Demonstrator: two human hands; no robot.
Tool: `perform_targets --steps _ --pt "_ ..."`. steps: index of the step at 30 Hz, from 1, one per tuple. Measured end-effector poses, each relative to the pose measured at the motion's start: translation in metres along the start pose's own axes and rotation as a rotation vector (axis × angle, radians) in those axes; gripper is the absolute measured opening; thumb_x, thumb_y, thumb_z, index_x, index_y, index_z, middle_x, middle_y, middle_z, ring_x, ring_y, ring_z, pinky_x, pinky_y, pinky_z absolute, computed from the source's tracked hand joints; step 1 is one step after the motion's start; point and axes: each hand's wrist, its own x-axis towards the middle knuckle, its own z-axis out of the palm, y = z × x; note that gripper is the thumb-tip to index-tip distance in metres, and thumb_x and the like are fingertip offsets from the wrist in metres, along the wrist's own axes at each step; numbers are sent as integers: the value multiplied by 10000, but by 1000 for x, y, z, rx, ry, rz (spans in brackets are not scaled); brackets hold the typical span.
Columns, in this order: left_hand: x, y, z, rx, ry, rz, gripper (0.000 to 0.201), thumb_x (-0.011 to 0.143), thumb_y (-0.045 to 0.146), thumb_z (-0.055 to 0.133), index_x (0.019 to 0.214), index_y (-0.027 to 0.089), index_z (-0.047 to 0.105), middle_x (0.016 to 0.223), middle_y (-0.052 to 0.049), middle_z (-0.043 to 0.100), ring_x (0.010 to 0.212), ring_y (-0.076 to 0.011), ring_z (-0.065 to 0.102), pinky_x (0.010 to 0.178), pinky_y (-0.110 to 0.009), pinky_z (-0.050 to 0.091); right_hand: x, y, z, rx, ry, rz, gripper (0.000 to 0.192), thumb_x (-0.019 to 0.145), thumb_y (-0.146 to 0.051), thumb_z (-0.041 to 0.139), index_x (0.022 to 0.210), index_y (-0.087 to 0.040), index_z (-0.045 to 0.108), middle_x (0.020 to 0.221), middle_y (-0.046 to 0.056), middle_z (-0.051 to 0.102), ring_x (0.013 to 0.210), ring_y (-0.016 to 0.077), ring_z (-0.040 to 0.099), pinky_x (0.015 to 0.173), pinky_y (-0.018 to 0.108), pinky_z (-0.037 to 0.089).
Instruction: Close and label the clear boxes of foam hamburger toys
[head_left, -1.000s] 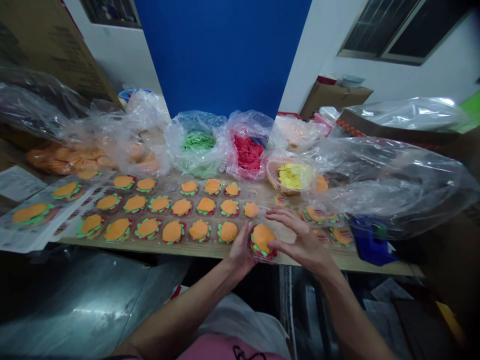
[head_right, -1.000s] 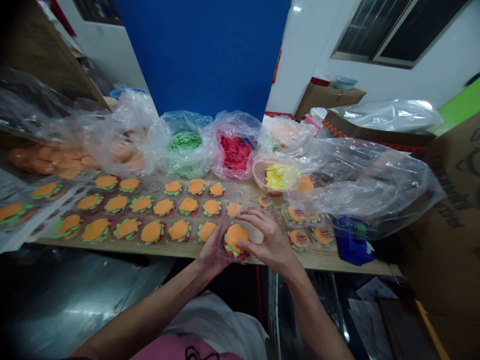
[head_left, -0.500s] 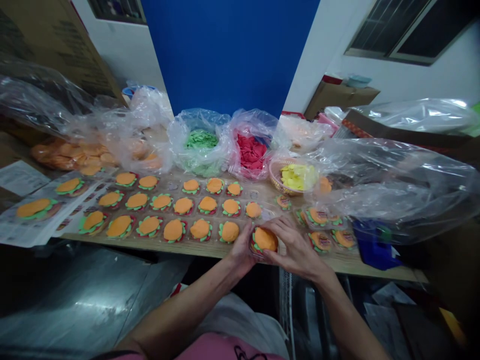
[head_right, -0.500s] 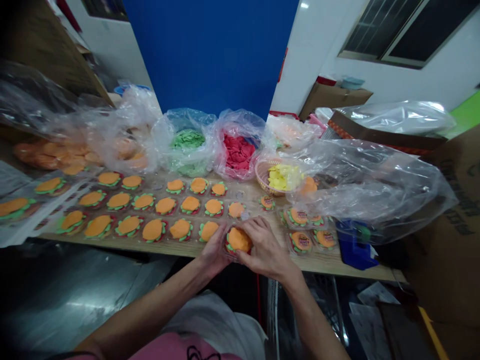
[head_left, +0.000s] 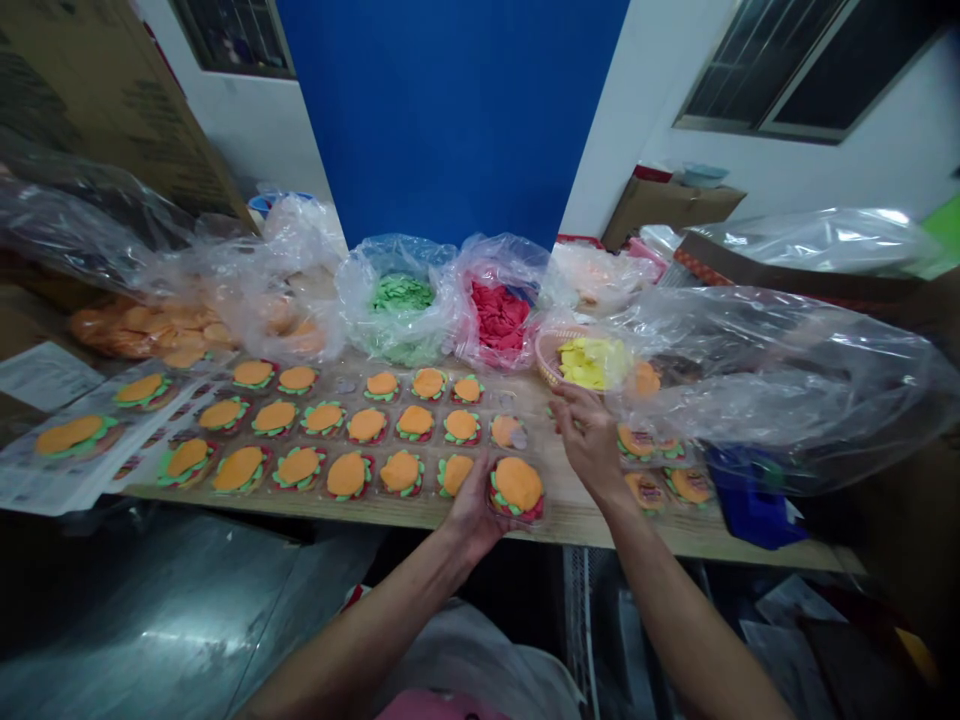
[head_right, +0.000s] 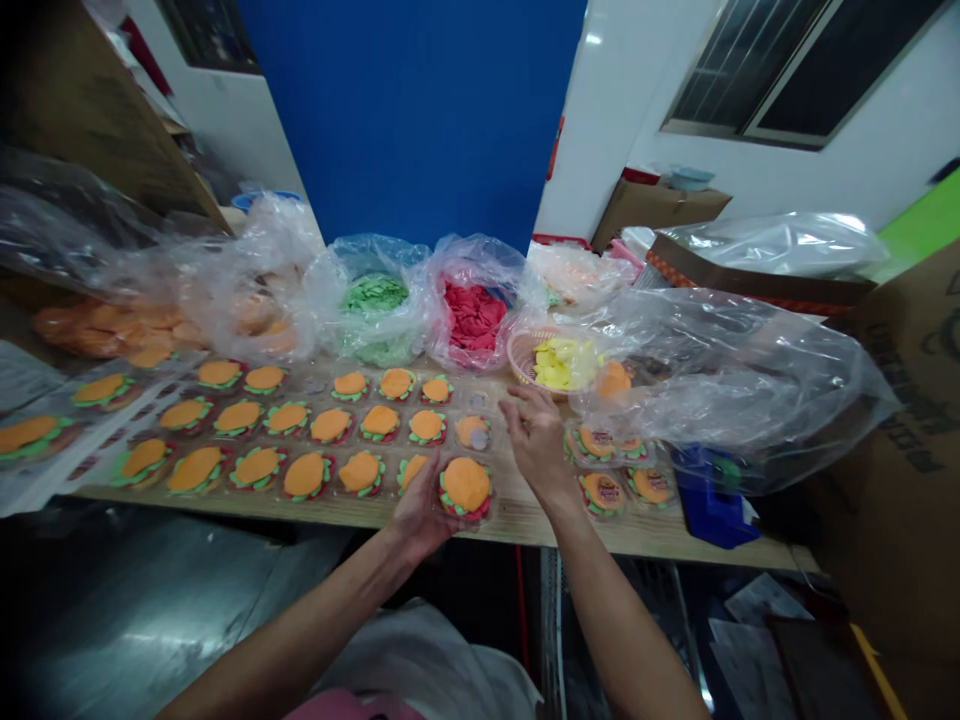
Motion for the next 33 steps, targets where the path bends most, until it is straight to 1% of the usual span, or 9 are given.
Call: perform_targets --steps 4,9,13,16,19,21,23,27,33 --pt "-5 4 -3 -5 30 8 551 831 545 278 907 86 572 722 -159 654 589 -247 634 448 -282 456 16 33 17 -94 -43 242 215 788 -256 449 833 -142 625 699 51 630 587 158 579 571 287 455" --pt "-11 8 -6 -35 32 64 500 807 547 359 899 102 568 726 -146 658 594 -255 634 468 -297 464 15 50 20 -211 -118 187 270 791 -298 437 637 -160 610 770 114 651 747 203 584 674 303 426" --pt "-11 8 -7 -36 0 76 454 801 524 399 912 116 562 743 -150 661 582 -253 631 469 -296 454 5 54 12 -227 -141 228 221 788 -255 435 759 -155 629 649 90 641 643 201 574 622 297 402" --pt "-11 5 -6 -28 -36 53 459 787 533 417 943 124 556 745 -157 664 602 -262 637 474 -289 445 1 56 6 -138 -172 289 220 775 -308 486 708 -157 632 678 96 655 689 211 592 645 301 414" --pt "-11 2 -4 -27 -60 40 481 774 554 421 949 127 558 744 -149 666 587 -253 633 470 -290 443 -2 48 4 -13 -194 361 451 854 -457 348 691 -147 632 710 116 671 681 200 617 624 303 458" --pt "-10 0 -3 -30 -41 33 486 777 559 411 944 128 560 737 -134 665 579 -244 629 467 -295 447 -5 35 2 269 -285 476 540 879 -504 253 839 -130 640 770 129 684 679 191 640 616 317 493" --pt "-8 -2 -4 -18 -3 11 489 779 560 407 931 123 565 724 -124 661 573 -240 626 463 -299 448 -9 20 -1 585 -382 544 485 866 -504 331 974 -130 620 894 137 683 760 197 652 682 350 514" --pt "-3 -1 -6 20 72 -17 522 771 576 412 941 109 572 712 -111 655 551 -225 616 460 -303 446 -22 -12 -18 621 -420 344 348 831 -362 507 1141 -211 557 1176 85 587 1059 205 556 925 405 420" --pt "-8 9 -2 10 1 0 643 669 690 454 935 124 607 738 -94 651 597 -213 611 523 -329 470 -59 -39 -37 280 -580 -177 544 778 -321 597 1285 -235 423 1355 87 413 1284 250 299 1046 472 263"
